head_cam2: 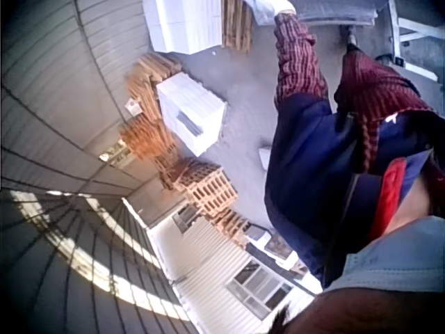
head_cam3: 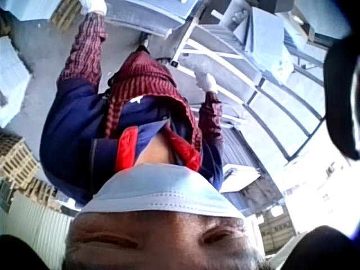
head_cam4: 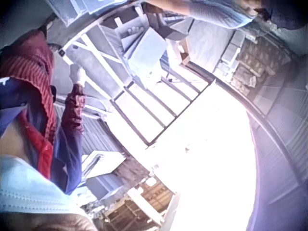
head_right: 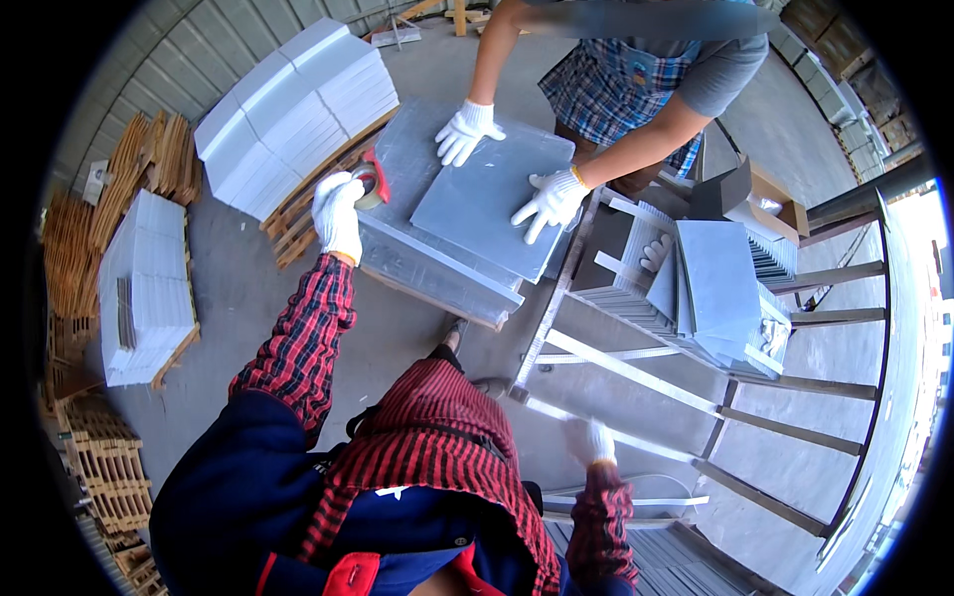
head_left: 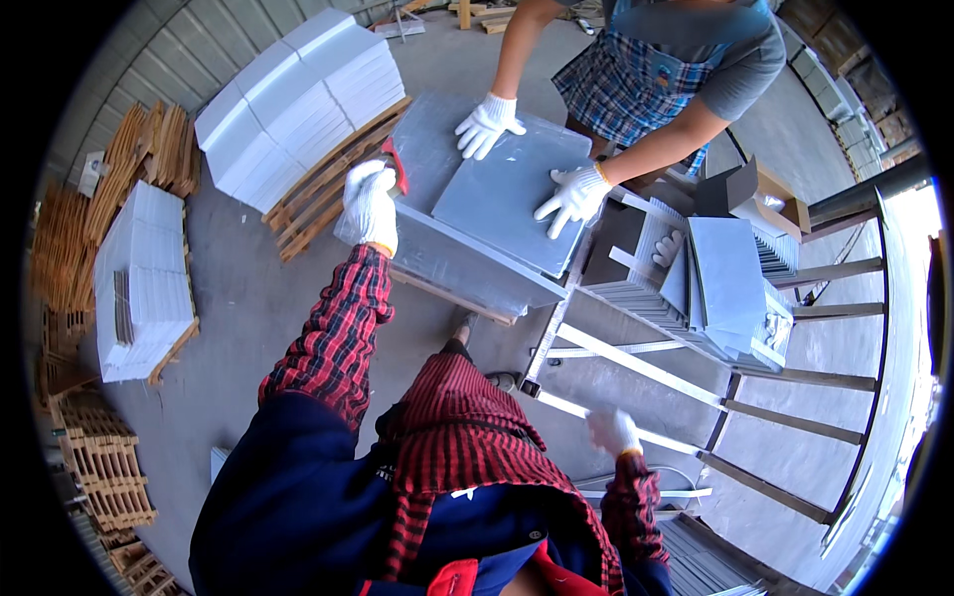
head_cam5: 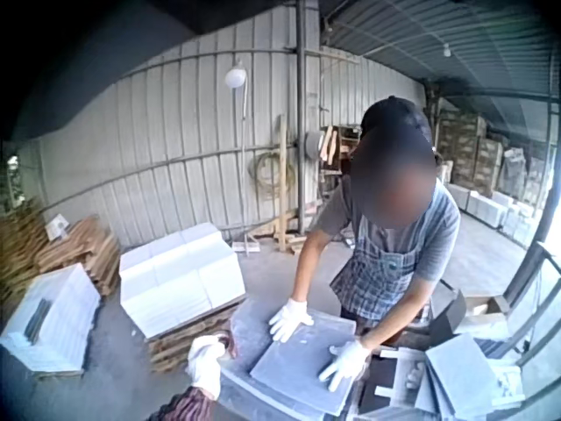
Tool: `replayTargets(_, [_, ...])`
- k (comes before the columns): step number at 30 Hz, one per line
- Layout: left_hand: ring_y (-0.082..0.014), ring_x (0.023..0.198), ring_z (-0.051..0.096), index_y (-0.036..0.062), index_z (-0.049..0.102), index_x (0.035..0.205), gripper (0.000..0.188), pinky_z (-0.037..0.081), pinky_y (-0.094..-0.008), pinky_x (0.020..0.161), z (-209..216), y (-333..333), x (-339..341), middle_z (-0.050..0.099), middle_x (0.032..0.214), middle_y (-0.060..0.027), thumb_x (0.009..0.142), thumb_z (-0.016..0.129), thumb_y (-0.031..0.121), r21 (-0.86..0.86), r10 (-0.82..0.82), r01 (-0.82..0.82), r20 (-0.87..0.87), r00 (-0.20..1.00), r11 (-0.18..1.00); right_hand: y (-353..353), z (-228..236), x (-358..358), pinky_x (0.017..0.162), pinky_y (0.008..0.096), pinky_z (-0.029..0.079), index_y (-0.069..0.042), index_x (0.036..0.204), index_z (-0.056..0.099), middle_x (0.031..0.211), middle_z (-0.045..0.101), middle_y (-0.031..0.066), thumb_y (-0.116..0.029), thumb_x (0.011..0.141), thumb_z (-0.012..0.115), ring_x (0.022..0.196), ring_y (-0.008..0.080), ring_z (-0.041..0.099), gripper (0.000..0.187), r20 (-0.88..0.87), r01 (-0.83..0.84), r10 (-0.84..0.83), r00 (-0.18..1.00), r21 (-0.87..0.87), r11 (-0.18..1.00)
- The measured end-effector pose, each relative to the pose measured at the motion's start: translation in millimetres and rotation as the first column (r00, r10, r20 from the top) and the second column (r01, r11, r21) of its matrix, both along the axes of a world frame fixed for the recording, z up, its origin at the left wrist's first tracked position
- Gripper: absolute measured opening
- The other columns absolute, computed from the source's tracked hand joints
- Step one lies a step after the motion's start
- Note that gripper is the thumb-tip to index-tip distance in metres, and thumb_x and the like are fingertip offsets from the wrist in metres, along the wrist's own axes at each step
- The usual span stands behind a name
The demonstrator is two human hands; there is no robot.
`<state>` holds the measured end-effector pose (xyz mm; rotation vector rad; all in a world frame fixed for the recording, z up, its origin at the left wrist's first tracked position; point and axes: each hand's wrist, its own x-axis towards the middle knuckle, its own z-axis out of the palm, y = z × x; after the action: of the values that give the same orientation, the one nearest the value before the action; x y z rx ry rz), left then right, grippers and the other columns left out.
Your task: The person picks up gray rectangular panels and places them on a table. They then use cardboard and tape to wrap the panels into a package with a coworker. The finished package is placed onto a stack of similar packages.
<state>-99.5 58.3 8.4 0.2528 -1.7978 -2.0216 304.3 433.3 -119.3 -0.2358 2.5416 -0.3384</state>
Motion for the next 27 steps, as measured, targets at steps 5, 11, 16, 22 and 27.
replayTargets(5, [-0.0156,0.096,0.060,0.0022,0.067,0.102,0.017,0.046,-0.0303,0.091,3,-9,16,0.064,0.102,-0.0044,0.085,0.069,0.008,0.201,-0.084,0.066,0.083,0.993,0.977,-94,113,-122,0.068,0.0340,0.056,-0.002,0.139,0.048,0.113,0.068,0.0199,-0.071,0.095,0.041,0.084,0.0265,0.068,0.082,0.919,0.818,-0.096,0.383,-0.386,-0.425])
replayTargets(11, [-0.0249,0.100,0.061,0.0028,0.051,0.132,0.048,0.051,-0.0391,0.088,5,-79,50,0.064,0.116,-0.0118,0.098,0.058,0.037,0.602,-0.359,0.098,0.330,0.873,0.792,-155,111,-156,0.087,0.0382,0.058,-0.002,0.140,0.045,0.125,0.061,0.0195,-0.069,0.092,0.050,0.104,0.0296,0.066,0.083,0.913,0.667,0.135,0.386,-0.175,-0.725])
replayTargets(16, [-0.0224,0.097,0.064,0.0079,0.060,0.116,0.028,0.054,-0.0390,0.079,12,-104,93,0.061,0.112,-0.0144,0.093,0.067,0.022,0.639,-0.501,0.080,0.514,0.696,0.765,-176,102,-148,0.097,0.0433,0.053,0.001,0.129,0.055,0.123,0.062,0.0161,-0.036,0.100,0.057,0.112,0.0291,0.062,0.047,0.983,0.754,-0.018,0.181,-0.150,-0.640])
replayTargets(22, [-0.0245,0.120,0.059,0.0054,0.028,0.155,0.068,0.049,-0.0382,0.100,-1,-130,131,0.052,0.140,-0.0166,0.092,0.054,0.004,0.590,-0.613,0.238,0.589,0.526,0.772,-179,63,-124,0.093,0.0375,0.054,0.003,0.121,0.061,0.115,0.065,0.0134,-0.020,0.099,0.057,0.105,0.0249,0.064,0.033,0.967,0.758,-0.172,0.186,-0.253,-0.601])
replayTargets(27, [-0.0252,0.122,0.058,0.0011,0.036,0.151,0.061,0.046,-0.0383,0.103,52,-106,161,0.052,0.141,-0.0168,0.091,0.050,0.004,0.532,-0.646,0.379,0.527,0.553,0.758,-163,108,-103,0.089,0.0332,0.054,0.004,0.123,0.060,0.113,0.066,0.0129,-0.019,0.096,0.061,0.099,0.0233,0.065,0.035,0.966,0.742,-0.200,0.162,-0.253,-0.620])
